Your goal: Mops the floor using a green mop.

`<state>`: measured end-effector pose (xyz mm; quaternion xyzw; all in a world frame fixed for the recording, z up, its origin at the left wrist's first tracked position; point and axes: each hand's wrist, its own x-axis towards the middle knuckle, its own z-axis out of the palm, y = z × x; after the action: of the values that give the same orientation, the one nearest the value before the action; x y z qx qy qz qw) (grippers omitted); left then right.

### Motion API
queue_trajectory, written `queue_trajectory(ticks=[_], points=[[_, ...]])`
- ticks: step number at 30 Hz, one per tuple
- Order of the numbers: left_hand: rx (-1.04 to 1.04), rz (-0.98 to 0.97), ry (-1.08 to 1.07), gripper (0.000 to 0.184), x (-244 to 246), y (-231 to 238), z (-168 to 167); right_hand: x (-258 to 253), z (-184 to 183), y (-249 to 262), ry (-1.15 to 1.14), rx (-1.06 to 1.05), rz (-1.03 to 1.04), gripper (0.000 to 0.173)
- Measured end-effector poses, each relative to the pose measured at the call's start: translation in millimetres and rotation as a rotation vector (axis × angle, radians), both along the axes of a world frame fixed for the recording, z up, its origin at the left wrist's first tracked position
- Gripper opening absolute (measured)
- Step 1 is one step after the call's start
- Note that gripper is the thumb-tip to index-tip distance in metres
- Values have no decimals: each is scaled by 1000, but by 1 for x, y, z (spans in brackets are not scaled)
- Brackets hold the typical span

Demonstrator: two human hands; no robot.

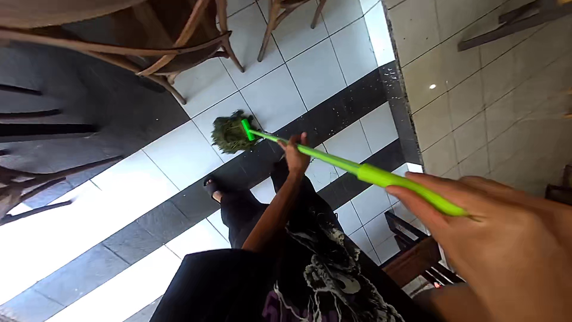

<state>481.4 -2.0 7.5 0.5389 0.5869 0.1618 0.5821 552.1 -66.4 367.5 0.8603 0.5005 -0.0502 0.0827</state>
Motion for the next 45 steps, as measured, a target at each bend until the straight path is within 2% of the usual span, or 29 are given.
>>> queue_trajectory(ticks=[3, 5, 9, 11, 14, 17, 21, 25, 27, 31, 33, 36, 39, 41, 45], points=[[9, -130, -148, 46, 117, 3, -7, 63, 0, -4, -68, 56, 26, 38], [63, -220, -181, 50, 174, 5, -21, 87, -10, -6, -105, 56, 58, 33], [121, -638, 73, 57, 231, 28, -18, 139, -24, -18, -55, 105, 72, 25], [256, -712, 152, 56, 244, 28, -6, 178, -16, -30, 40, 147, 66, 25], [349, -729, 173, 56, 241, 23, 14, 231, -1, -45, 214, 197, 92, 26], [350, -753, 213, 55, 216, 21, 26, 243, 2, -46, 295, 244, 113, 25], [200, -739, 357, 44, 145, 19, 25, 217, -21, -37, 428, 302, 118, 22], [126, -640, 522, 46, 56, 19, 1, 175, -71, -21, 573, 254, 110, 23], [54, -597, 595, 44, 13, 22, -14, 156, -101, -11, 647, 114, 110, 27], [-78, -458, 714, 56, -48, 26, -55, 140, -141, 36, 864, -558, 18, 50], [-115, -368, 720, 52, -61, 28, -75, 134, -159, 49, 873, -656, 14, 48], [-94, -264, 666, 51, -35, 40, -84, 149, -164, 56, 803, -568, -5, 43], [-96, -173, 612, 51, 25, 35, -77, 184, -139, 50, 653, -451, -30, 37], [-128, -225, 607, 55, 76, 40, -62, 213, -111, 45, 541, -398, -58, 38], [-148, -456, 490, 59, 178, 44, -11, 253, -38, 24, 244, -173, -45, 37]])
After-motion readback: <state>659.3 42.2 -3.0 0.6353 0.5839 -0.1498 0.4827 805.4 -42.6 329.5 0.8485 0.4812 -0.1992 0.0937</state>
